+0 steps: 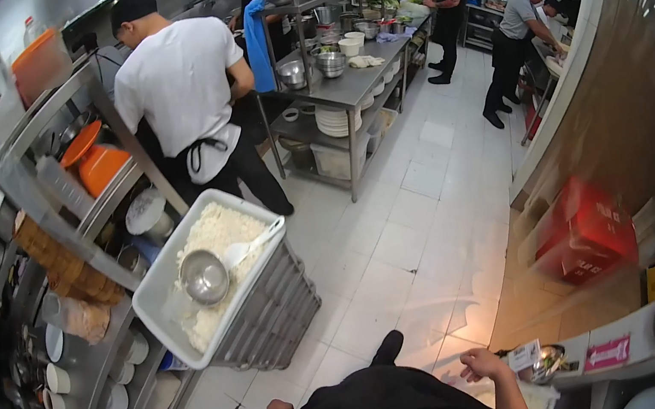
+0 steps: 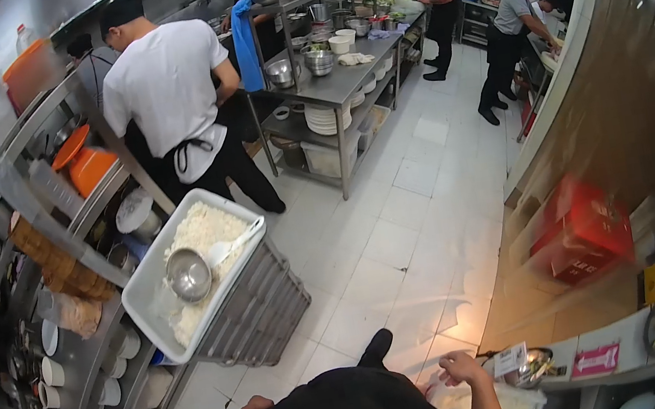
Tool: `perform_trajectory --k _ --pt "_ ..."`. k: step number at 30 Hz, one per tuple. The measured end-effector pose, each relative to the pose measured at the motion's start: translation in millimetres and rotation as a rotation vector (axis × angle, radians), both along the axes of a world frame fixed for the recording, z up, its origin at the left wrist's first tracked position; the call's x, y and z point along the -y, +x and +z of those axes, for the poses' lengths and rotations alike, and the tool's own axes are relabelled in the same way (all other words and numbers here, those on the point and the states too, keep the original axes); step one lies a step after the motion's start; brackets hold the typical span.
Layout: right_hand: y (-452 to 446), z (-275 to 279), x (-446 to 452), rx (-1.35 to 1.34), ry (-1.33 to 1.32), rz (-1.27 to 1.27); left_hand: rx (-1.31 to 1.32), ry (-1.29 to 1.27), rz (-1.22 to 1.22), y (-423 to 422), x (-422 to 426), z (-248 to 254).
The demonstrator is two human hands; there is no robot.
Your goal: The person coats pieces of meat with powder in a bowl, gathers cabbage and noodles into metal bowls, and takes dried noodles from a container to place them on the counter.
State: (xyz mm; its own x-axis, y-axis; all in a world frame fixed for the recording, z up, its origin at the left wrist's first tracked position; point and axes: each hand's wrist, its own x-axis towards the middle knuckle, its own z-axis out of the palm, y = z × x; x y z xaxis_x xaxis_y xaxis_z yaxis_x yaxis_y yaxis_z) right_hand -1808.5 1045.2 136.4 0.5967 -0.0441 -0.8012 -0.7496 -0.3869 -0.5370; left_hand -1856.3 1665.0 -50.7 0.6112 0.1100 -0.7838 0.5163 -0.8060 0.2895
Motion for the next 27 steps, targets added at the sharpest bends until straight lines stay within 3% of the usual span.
perform_trajectory --k 1,4,6,7,11,13,15,17,19,20,21,22,23,24,25,26,27 --pt "37 -2 7 0.007 0.005 0.019 0.022 -0.008 -0.128 28 10 10" --pt "158 1 18 0.172 -0.165 0.266 0.015 -0.12 -0.074 119 44 7" --pt "226 -13 20 0.478 -0.406 0.486 -0.004 -0.138 0.371 191 83 28" --pt "259 3 6 0.594 -0.486 0.553 0.103 -0.167 0.422 222 102 35" --pt "352 28 -29 0.532 -0.351 0.614 0.364 -0.28 0.5 311 160 26" --pt "393 18 -28 0.519 -0.256 0.644 0.308 -0.327 0.508 344 187 26" --pt "413 -19 -16 0.444 -0.215 0.592 0.136 -0.455 0.491 378 205 37" --pt "414 -100 26 0.505 -0.322 0.608 0.061 -0.477 0.532 408 217 19" --pt "395 -155 84 0.294 -0.421 0.625 -0.08 -0.505 0.589 438 221 4" --pt "384 -190 128 0.209 -0.427 0.867 -0.082 -0.508 0.584 458 223 2" --pt "365 -209 159 -0.197 -0.388 0.729 -0.115 -0.423 0.559 480 226 -1" --pt "310 -262 206 -0.125 -0.124 -0.072 -0.149 -0.334 0.533 497 225 -5" --pt "291 -232 227 0.055 -0.042 -0.087 0.248 -0.53 -0.191 513 207 -6" --pt "273 -199 247 0.238 0.057 -0.096 0.243 -0.53 -0.195 535 209 -13" --pt "254 -165 267 0.407 0.162 -0.094 0.065 -0.342 0.044 563 216 -22" --pt "283 -140 265 0.318 0.091 -0.132 -0.107 -0.147 0.28 599 223 -20" --pt "323 -130 261 0.164 -0.031 -0.201 -0.144 -0.078 0.053 637 224 -14"
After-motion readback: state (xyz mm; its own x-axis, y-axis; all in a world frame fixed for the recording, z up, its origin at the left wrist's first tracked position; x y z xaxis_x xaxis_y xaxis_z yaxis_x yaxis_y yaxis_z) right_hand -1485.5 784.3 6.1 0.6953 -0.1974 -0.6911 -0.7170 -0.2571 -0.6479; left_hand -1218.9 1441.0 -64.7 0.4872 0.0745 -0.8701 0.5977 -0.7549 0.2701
